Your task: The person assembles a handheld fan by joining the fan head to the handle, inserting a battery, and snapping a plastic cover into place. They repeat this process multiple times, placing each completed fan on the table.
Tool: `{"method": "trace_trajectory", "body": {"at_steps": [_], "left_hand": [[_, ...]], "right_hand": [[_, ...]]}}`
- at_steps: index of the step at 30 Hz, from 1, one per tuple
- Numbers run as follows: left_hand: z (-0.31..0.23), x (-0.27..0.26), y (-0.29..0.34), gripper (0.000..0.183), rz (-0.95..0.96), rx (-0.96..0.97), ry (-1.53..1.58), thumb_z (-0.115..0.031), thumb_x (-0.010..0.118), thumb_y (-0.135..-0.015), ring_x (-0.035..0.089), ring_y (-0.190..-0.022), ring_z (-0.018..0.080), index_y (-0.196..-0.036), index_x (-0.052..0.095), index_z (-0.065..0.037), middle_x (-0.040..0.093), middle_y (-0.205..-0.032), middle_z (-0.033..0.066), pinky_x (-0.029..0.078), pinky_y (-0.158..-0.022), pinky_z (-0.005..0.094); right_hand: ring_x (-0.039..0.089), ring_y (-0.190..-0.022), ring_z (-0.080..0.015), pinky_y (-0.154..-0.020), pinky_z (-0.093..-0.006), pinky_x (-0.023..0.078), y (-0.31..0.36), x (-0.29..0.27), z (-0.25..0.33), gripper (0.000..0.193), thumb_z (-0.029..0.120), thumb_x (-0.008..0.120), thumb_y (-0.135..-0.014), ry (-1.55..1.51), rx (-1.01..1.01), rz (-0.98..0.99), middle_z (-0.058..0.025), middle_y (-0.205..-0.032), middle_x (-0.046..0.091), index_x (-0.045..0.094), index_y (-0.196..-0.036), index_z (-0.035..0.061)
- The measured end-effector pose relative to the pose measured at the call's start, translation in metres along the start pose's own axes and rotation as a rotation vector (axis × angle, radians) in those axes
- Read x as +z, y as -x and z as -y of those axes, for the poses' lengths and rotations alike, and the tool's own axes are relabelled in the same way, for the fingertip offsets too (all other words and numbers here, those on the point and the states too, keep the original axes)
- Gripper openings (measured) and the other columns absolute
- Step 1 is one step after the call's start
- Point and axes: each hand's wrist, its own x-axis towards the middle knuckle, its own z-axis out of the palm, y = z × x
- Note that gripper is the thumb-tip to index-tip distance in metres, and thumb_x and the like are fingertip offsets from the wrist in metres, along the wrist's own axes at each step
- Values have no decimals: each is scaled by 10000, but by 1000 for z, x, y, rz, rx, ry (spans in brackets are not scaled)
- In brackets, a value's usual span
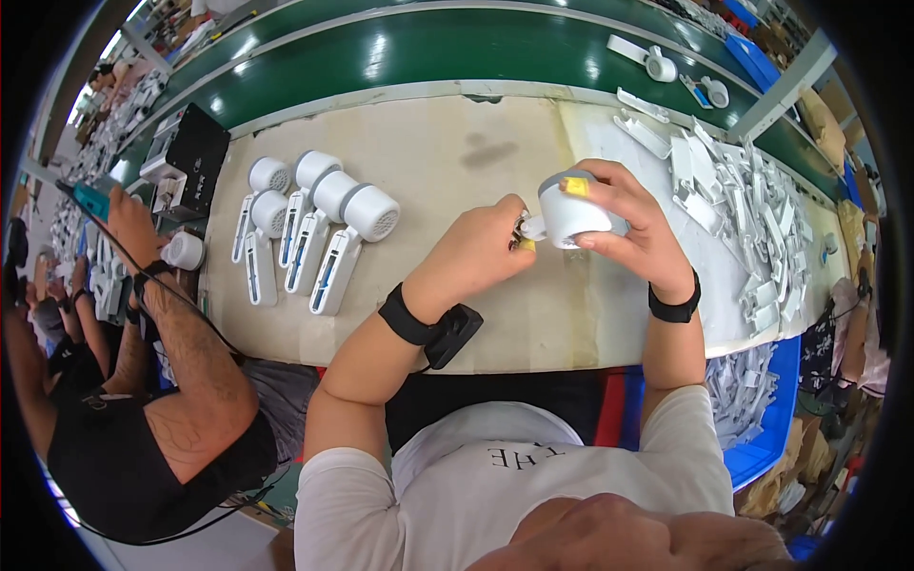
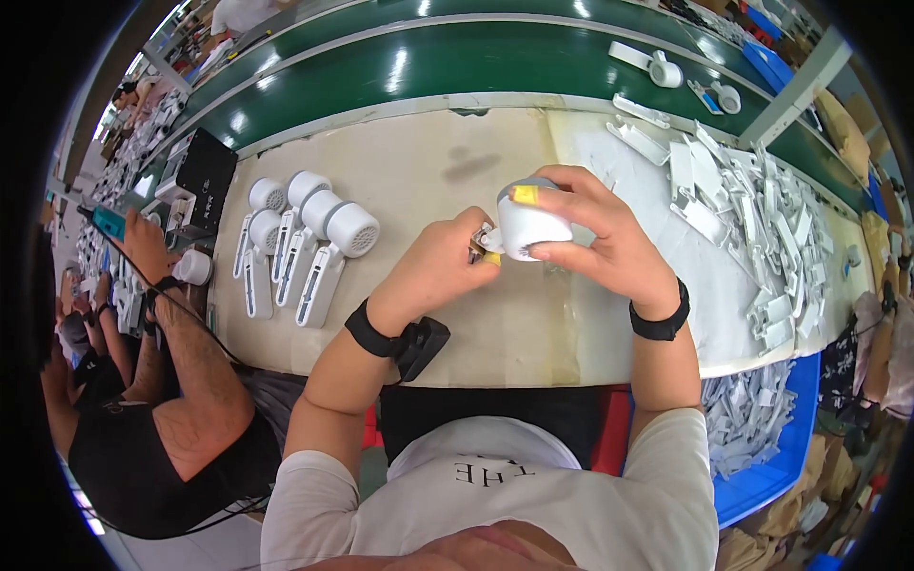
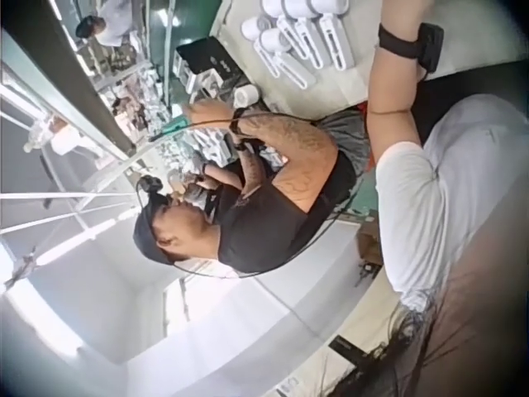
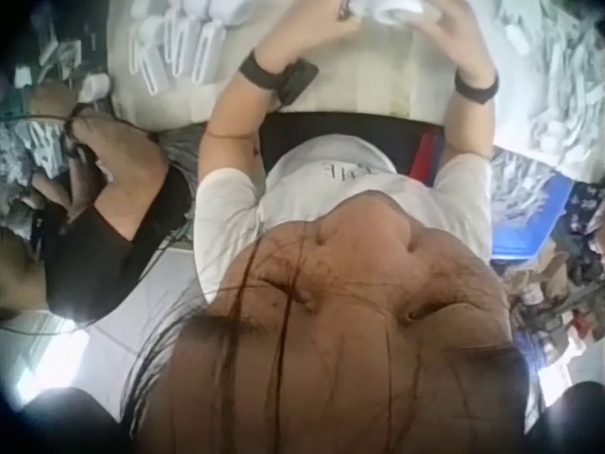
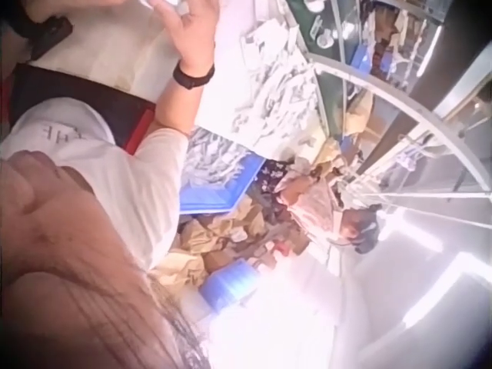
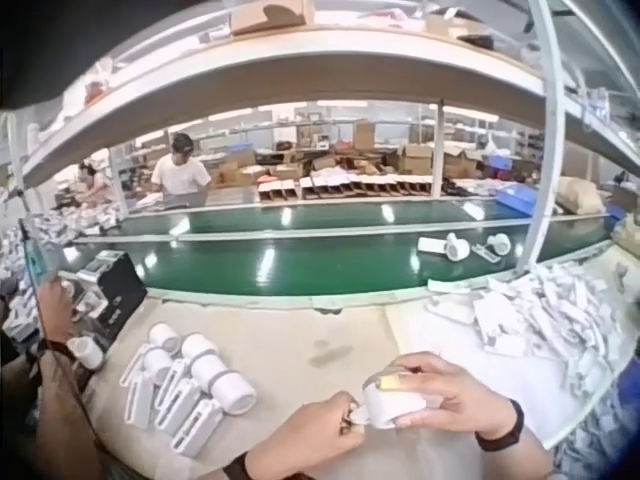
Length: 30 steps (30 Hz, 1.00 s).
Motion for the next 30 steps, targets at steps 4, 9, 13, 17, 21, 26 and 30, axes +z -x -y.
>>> {"method": "trace_trajectory", "body": {"at_steps": [4, 9, 13, 17, 21, 26, 30], "left_hand": [[-8, 9, -1, 270, 20, -25, -30, -142, 587, -701, 576, -658, 373, -861, 472, 43, 578, -704, 213, 444, -594, 415], [-6, 12, 6, 254, 29, -9, 60, -118, 590, -706, 567, -635, 358, -878, 484, 36, 575, -723, 204, 442, -581, 390], [-9, 14, 7, 214, 49, -44, 211, -130, 603, -788, 551, -591, 116, -929, 511, 3, 557, -709, 58, 436, -527, 269], [-13, 14, 2, 159, 106, -137, 468, -152, 561, -865, 543, -571, 91, -945, 527, -19, 584, -752, 53, 444, -516, 230], [-4, 18, 3, 200, 85, -161, 771, -173, 529, -886, 589, -616, 139, -989, 533, -1, 616, -794, 90, 481, -562, 259], [1, 3, -4, 299, -138, -62, 1133, -202, 495, -899, 614, -904, 211, -1097, 518, 19, 626, -995, 154, 478, -810, 329], [12, -5, -8, 344, -104, -80, 1147, -257, 518, -913, 619, -910, 180, -1146, 520, -4, 630, -1044, 137, 498, -723, 267]], "right_hand": [[507, -1056, -258, -903, -341, 399, 6, -5, -6, 461, 128, 699, -738, 9, 97, -42, -127, -1169, 510, 577, -1181, 87], [528, -1028, -243, -891, -326, 411, 2, -2, -13, 421, 125, 688, -761, -143, 104, -10, -117, -1125, 546, 595, -1170, 97], [527, -1037, -237, -889, -325, 416, 7, -6, -11, 416, 142, 685, -770, -134, 106, -37, -108, -1113, 551, 593, -1173, 95], [523, -1048, -231, -886, -321, 421, 5, -5, -17, 411, 180, 656, -802, -152, 103, -73, -113, -1155, 544, 574, -1195, 89], [559, -996, -239, -862, -334, 438, -7, -18, -43, 368, 266, 570, -865, -337, 266, -103, -137, -1116, 588, 578, -1173, 64], [526, -1061, -343, -896, -402, 423, -17, -76, -113, 322, 212, 581, -834, 786, 383, -279, -172, -1126, 578, 569, -1110, 46], [578, -975, -346, -896, -435, 426, -24, -80, -153, 397, 133, 547, -775, 1165, 520, -168, -178, -1120, 573, 524, -1165, 67]]}}
